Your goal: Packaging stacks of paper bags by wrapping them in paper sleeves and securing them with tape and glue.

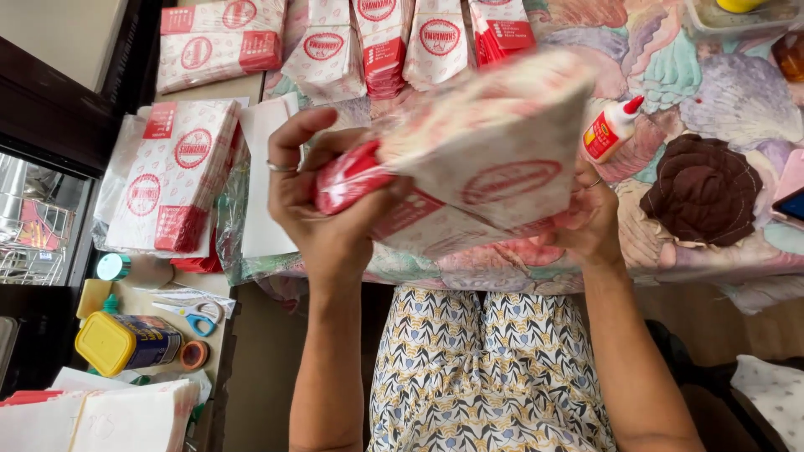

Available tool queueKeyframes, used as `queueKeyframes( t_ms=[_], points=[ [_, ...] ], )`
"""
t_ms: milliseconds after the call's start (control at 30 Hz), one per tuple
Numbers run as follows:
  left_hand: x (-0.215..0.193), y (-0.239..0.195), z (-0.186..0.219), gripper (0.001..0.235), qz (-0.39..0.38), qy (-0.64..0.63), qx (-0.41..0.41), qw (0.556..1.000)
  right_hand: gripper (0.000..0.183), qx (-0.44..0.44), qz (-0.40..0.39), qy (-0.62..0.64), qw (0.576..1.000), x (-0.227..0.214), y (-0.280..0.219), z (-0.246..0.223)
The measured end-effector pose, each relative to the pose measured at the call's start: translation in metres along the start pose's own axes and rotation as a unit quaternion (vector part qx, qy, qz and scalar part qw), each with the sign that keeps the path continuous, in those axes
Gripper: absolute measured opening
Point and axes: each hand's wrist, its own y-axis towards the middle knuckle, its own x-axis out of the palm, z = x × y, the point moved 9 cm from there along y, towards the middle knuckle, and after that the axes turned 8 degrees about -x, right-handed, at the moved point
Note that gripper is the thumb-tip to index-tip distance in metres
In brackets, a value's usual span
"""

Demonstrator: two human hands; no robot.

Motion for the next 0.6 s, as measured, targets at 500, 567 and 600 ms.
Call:
queueKeyframes(
  t_ms=[500,567,600],
  points=[
    [-0.1,0.012,-0.077,0.053,0.187,-0.118,-0.085,0.972,0.063,-0.016,0.168,0.148,0.975,0.005,-0.007,0.019],
    [-0.114,0.001,-0.095,0.054,0.209,-0.146,-0.11,0.961,0.067,-0.034,0.173,0.159,0.971,0.005,-0.015,0.011],
    [-0.112,0.001,-0.098,0.059,0.216,-0.165,-0.115,0.955,0.069,-0.024,0.177,0.177,0.968,0.002,-0.015,0.022]
  ],
)
